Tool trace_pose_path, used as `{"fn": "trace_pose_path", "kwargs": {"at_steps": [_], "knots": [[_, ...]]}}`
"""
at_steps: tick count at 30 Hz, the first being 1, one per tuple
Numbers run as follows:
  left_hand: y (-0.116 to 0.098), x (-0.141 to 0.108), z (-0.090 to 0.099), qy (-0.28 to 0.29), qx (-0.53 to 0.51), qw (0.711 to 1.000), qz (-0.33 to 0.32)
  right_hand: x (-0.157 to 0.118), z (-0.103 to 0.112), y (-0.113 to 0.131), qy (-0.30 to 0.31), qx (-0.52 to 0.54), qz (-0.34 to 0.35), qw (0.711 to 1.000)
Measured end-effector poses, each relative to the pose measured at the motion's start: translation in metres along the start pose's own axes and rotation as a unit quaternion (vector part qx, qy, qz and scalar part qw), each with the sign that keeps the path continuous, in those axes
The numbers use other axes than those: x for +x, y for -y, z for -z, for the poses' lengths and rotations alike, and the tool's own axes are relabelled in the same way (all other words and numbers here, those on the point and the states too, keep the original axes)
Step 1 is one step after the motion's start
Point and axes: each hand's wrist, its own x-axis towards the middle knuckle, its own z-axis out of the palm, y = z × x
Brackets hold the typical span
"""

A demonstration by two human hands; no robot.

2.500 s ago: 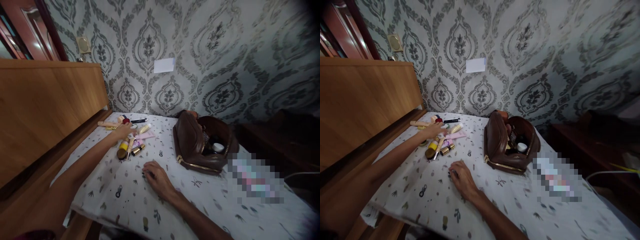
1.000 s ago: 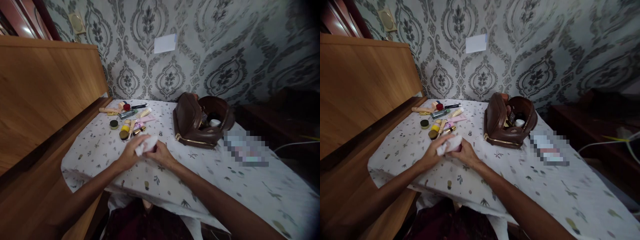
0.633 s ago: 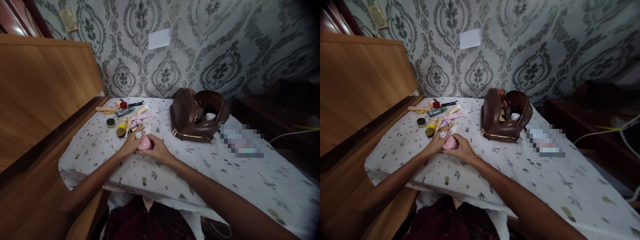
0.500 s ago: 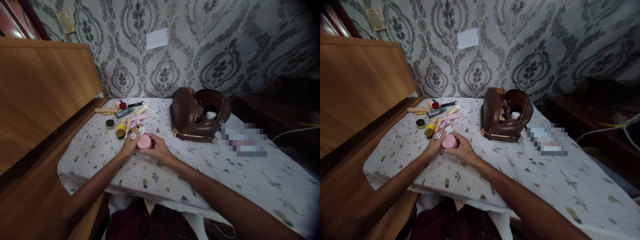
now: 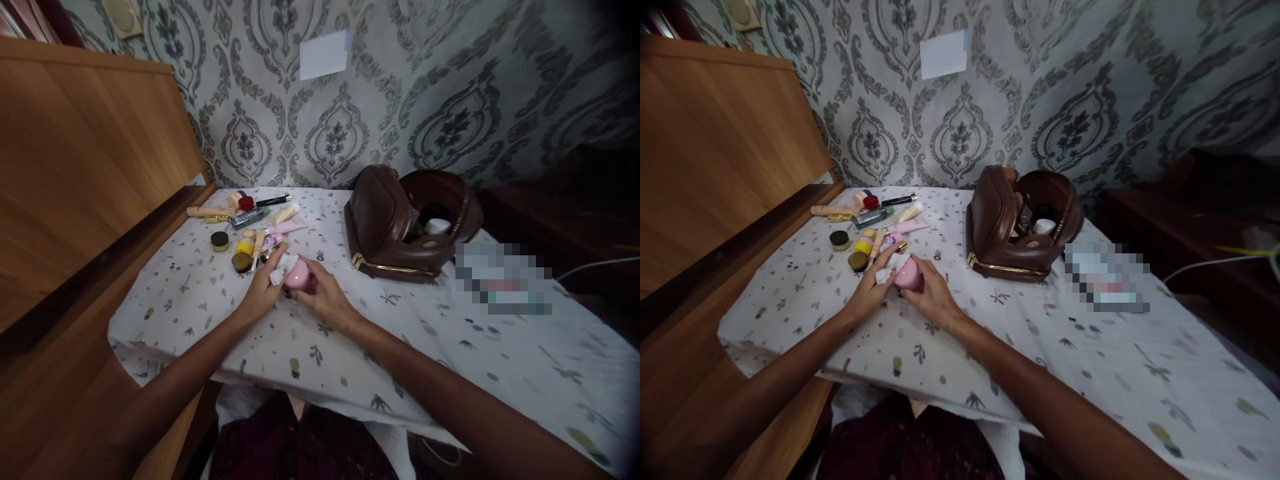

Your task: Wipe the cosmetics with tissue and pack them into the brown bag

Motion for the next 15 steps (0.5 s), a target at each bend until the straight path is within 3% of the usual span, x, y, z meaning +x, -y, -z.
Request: {"fn": "trace_pose_path", "kwargs": {"at_steps": [7, 11, 15], "knots": [[-0.01, -0.004, 0.007, -0.002, 0.027, 0.998, -0.056, -0.001, -0.001, 0.012, 0.027, -0.028, -0.032, 0.999], [-0.022, -0.008, 0.009, 0.057, 0.016, 0.99, -0.125, -0.002, -0.001, 0.018, 0.029, -0.088, -0.028, 0.995], [-0.026, -0.01, 0.01, 0.085, 0.031, 0.978, -0.185, -0.001, 0.0, 0.018, 0.021, -0.037, -0.061, 0.997]]}}
